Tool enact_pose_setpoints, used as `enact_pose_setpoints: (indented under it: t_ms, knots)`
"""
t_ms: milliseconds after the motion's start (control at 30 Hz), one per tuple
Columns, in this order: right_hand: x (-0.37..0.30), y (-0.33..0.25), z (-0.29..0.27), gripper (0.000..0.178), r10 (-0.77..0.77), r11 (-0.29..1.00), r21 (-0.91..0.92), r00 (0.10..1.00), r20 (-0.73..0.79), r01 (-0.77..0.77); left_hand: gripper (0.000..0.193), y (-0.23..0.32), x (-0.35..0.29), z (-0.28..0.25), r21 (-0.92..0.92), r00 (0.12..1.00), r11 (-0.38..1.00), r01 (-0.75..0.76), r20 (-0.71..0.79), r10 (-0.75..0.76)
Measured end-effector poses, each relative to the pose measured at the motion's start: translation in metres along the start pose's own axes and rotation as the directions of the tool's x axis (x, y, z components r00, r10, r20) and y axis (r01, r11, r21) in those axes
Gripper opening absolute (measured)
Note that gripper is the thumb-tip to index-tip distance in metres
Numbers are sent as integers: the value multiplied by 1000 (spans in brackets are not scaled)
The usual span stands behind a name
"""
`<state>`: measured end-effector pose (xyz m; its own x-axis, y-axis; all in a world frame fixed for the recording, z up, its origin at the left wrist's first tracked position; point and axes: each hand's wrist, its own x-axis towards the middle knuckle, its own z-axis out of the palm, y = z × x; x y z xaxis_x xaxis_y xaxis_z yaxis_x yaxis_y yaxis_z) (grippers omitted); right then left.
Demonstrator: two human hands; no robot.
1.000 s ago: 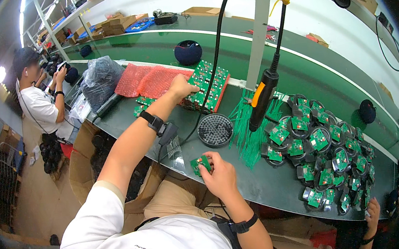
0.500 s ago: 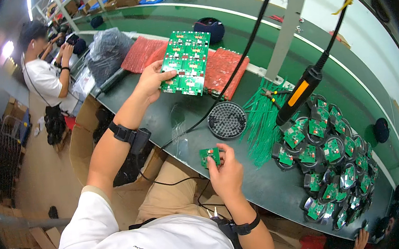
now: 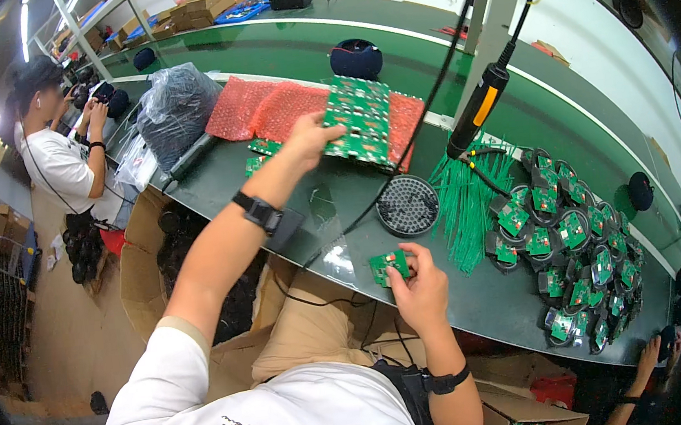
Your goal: Assembling and securing green circuit boards into black plastic housings using an electric tool.
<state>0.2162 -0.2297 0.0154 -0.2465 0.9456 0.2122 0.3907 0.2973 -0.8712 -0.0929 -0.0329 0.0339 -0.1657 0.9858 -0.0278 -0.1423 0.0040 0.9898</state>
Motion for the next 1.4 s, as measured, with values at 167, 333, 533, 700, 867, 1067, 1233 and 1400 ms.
enact_pose_setpoints:
  t_ms: [167, 333, 533, 700, 867, 1067, 1233, 1400]
  knots:
    - [6, 1, 4, 43, 83, 996, 29, 996, -22, -83, 50, -12, 4, 13, 671, 983, 740, -39, -108, 150]
    - [7, 5, 6, 42, 99, 993, 73, 994, -47, -96, 50, 11, -39, -30, 803, 911, 558, -207, -49, 410]
    - [-1, 13, 5, 41, 124, 983, 144, 991, -47, -116, 32, 48, -139, -124, 626, 983, 774, -96, -61, 172]
    - [1, 20, 2, 43, 118, 981, 155, 993, -25, -113, 21, 27, -248, -244, 375, 937, 926, 49, -338, 88]
    - [4, 21, 0, 41, 129, 984, 125, 992, -1, -128, 22, -82, -309, -351, 747, 801, 306, 590, -588, -108]
    - [6, 23, -4, 42, 97, 994, 45, 995, 8, -98, 54, -251, -287, -337, 924, 723, -34, 381, -321, -612]
    - [0, 26, -6, 42, 114, 993, 13, 993, -33, -113, 64, -317, -291, -296, 956, 721, -1, 295, -223, -656]
    - [1, 26, -4, 41, 125, 992, 6, 991, -43, -125, 47, -341, -308, -283, 954, 825, -82, 288, -290, -486]
